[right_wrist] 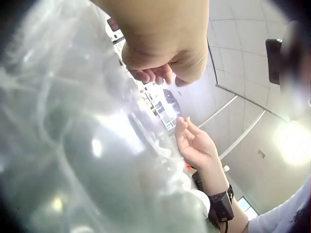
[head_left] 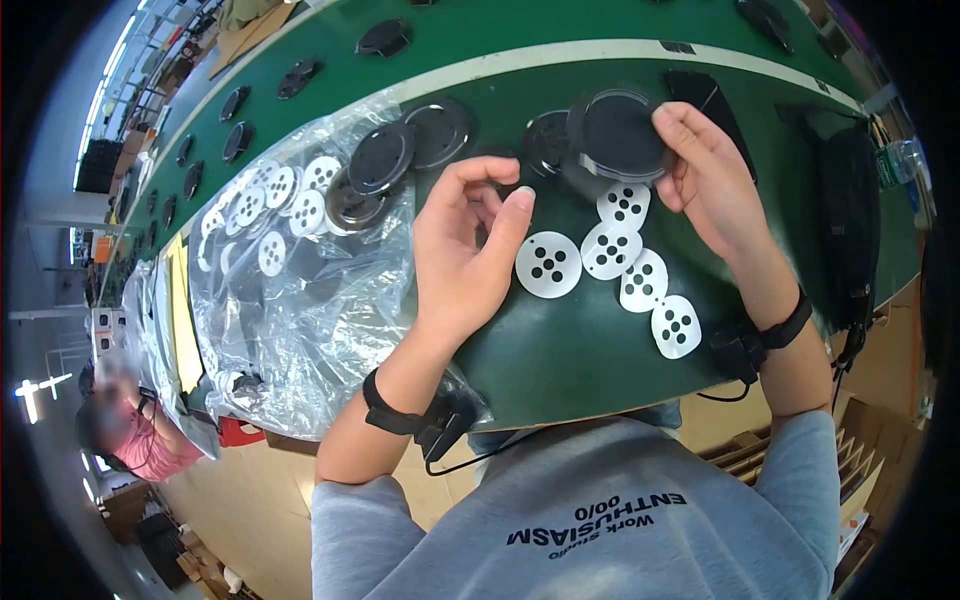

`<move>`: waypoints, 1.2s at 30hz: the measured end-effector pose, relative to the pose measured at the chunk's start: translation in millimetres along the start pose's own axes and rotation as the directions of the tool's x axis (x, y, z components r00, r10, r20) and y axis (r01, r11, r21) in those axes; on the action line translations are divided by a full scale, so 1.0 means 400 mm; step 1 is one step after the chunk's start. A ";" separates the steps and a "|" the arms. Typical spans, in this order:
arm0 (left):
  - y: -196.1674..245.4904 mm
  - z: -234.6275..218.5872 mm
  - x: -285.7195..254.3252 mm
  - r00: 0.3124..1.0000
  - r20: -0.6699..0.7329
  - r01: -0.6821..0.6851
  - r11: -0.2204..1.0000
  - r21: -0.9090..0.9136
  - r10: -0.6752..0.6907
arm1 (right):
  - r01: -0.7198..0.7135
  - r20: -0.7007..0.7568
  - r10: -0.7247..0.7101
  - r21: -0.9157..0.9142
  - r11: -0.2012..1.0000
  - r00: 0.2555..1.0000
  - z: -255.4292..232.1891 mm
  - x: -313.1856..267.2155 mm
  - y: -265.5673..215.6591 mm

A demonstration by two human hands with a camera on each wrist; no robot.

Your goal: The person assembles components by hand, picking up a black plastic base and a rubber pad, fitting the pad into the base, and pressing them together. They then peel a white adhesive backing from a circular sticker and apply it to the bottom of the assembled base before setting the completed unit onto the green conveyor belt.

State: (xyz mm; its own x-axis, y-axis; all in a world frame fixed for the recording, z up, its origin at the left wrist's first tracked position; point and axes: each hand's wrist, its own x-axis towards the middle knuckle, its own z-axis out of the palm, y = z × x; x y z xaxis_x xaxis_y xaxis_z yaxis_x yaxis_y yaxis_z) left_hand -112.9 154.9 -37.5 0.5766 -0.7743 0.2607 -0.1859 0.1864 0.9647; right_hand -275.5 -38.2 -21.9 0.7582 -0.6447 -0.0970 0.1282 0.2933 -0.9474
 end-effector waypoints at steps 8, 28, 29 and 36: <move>0.025 -0.033 0.018 0.968 0.213 -0.247 0.654 0.715 0.133 | 0.058 -0.086 -0.072 -0.155 0.986 0.994 -0.016 0.025 0.031; 0.027 0.011 -0.016 0.927 0.328 0.307 0.869 -0.387 -0.182 | 0.570 0.311 -0.486 -0.567 0.595 0.817 0.119 -0.096 0.027; 0.026 0.011 -0.014 0.922 0.335 0.331 0.849 -0.413 -0.196 | 0.564 0.301 -0.485 -0.561 0.606 0.821 0.117 -0.092 0.029; 0.010 0.029 -0.030 0.948 0.233 0.292 0.883 -0.366 -0.217 | 0.534 0.276 -0.459 -0.495 0.685 0.844 0.102 -0.096 0.044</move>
State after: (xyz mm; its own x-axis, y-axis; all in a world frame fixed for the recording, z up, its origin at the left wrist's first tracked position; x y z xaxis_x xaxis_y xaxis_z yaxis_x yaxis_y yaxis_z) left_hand -129.8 157.9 -37.4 0.4017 -0.9153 0.0291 0.2955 0.1596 0.9419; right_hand -276.2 20.4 -22.3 0.7577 -0.4843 0.4374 0.1763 -0.4935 -0.8517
